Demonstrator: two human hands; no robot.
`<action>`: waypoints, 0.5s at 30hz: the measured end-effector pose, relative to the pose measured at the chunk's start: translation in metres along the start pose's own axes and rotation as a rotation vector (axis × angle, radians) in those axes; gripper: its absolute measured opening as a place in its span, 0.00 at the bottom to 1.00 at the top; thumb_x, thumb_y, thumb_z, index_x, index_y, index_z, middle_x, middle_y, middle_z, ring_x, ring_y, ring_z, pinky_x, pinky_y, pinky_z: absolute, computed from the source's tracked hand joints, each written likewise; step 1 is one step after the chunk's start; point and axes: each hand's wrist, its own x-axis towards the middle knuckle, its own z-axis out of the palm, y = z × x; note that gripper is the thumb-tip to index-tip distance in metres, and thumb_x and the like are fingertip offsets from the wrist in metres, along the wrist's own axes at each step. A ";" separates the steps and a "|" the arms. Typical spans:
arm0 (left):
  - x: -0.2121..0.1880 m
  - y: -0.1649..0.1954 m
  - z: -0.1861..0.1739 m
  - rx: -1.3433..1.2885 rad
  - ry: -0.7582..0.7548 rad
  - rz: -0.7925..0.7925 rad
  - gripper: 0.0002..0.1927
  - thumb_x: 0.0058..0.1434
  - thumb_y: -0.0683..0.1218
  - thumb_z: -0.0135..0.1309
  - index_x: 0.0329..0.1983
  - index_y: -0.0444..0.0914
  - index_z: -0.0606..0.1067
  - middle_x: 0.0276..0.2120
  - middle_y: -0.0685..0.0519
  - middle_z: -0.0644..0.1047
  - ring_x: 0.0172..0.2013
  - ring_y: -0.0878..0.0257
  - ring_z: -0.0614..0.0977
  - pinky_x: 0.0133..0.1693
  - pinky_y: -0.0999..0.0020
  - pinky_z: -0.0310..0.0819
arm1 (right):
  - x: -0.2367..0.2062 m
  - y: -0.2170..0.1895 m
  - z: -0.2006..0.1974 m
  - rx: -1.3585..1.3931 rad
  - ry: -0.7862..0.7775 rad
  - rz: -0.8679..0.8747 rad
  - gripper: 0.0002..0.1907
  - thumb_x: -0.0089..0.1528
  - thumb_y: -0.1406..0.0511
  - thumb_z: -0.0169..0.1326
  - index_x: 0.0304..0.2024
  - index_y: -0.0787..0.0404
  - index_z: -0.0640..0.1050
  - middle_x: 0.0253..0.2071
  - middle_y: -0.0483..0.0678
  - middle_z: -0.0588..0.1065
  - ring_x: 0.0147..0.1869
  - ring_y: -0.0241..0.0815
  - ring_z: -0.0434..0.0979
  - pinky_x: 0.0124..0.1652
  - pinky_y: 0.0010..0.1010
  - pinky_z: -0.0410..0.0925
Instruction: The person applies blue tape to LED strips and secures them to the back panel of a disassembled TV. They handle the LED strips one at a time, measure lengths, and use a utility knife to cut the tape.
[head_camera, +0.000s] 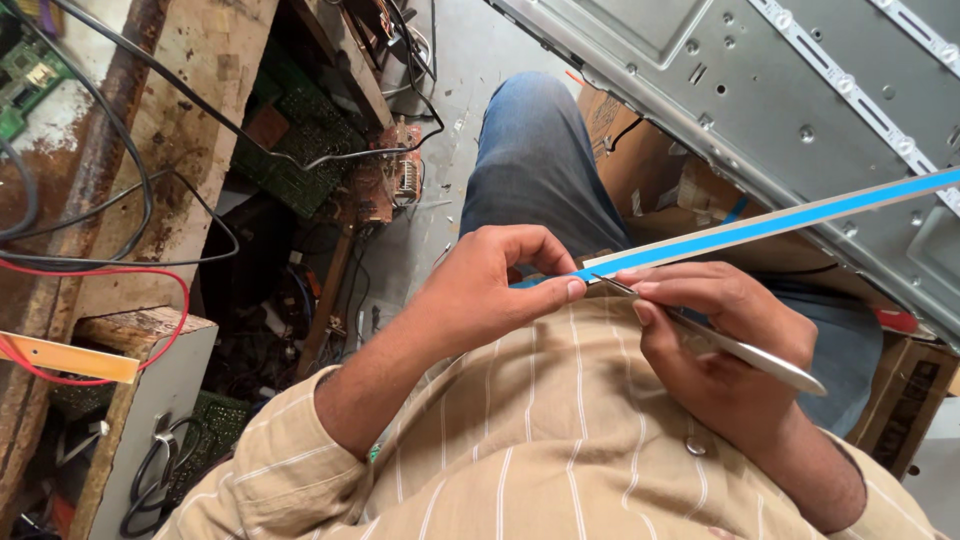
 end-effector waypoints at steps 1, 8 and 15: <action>-0.001 0.001 0.000 0.012 0.001 0.016 0.12 0.57 0.51 0.64 0.36 0.37 0.82 0.28 0.59 0.82 0.27 0.76 0.77 0.30 0.76 0.73 | 0.002 0.000 0.001 -0.045 -0.007 -0.030 0.12 0.61 0.76 0.60 0.47 0.65 0.78 0.47 0.52 0.81 0.50 0.43 0.84 0.51 0.29 0.76; -0.005 0.005 -0.006 0.032 0.019 0.020 0.12 0.57 0.52 0.63 0.35 0.38 0.82 0.27 0.60 0.82 0.26 0.76 0.77 0.29 0.76 0.72 | 0.008 -0.005 0.007 -0.116 -0.057 -0.020 0.13 0.59 0.76 0.61 0.47 0.65 0.79 0.45 0.52 0.81 0.48 0.44 0.85 0.48 0.29 0.76; -0.004 0.008 -0.010 0.074 0.050 0.026 0.12 0.55 0.52 0.64 0.33 0.39 0.82 0.23 0.60 0.80 0.22 0.74 0.71 0.25 0.73 0.66 | 0.011 -0.004 0.007 -0.122 -0.020 -0.005 0.13 0.61 0.76 0.63 0.47 0.63 0.80 0.46 0.51 0.81 0.48 0.42 0.84 0.49 0.28 0.75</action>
